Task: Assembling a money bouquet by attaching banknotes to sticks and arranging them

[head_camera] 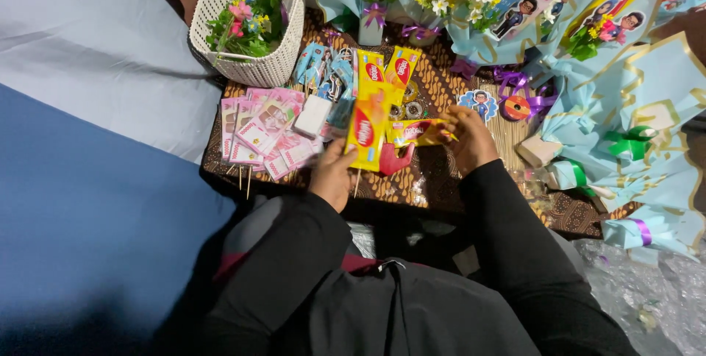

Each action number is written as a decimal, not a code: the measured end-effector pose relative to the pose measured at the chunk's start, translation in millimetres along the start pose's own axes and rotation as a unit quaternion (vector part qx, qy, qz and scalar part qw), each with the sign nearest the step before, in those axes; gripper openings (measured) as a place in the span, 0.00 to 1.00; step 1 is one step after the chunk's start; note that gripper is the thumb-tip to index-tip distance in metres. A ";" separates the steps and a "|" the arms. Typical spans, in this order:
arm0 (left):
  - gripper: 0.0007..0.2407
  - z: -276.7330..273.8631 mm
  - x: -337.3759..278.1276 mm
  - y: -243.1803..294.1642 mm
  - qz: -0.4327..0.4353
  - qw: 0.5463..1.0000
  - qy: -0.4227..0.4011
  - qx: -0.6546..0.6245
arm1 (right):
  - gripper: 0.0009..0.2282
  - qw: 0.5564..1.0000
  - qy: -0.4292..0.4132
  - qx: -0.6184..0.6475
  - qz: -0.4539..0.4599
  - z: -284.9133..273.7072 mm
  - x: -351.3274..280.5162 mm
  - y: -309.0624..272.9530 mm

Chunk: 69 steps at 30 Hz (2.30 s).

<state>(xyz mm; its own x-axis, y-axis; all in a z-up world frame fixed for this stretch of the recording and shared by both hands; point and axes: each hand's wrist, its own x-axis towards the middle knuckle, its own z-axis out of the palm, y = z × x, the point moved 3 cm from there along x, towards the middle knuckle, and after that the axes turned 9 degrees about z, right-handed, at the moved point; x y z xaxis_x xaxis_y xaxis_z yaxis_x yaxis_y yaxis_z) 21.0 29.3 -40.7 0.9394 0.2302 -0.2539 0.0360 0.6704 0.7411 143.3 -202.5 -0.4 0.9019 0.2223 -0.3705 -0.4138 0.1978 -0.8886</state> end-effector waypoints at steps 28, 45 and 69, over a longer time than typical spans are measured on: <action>0.17 26.2 -11.3 22.2 0.020 0.970 0.025 0.242 | 0.24 0.614 -0.042 -0.787 -0.056 -7.5 69.3 34.6; 0.13 32.1 -7.8 6.6 0.015 0.973 -0.018 0.231 | 0.04 0.940 0.042 -0.312 -0.129 -15.9 11.7 -29.8; 0.16 22.6 -8.3 29.4 0.189 0.960 0.137 0.157 | 0.19 0.992 0.042 -0.118 0.014 61.2 78.7 10.2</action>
<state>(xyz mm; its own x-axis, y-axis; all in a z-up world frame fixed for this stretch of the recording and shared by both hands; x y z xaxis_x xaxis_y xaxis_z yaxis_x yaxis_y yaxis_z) 22.0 31.2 -2.7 0.7820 0.6211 -0.0525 -0.1476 0.2663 0.9525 202.4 -124.5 -22.1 0.9014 0.1425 -0.4090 -0.4078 -0.0385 -0.9122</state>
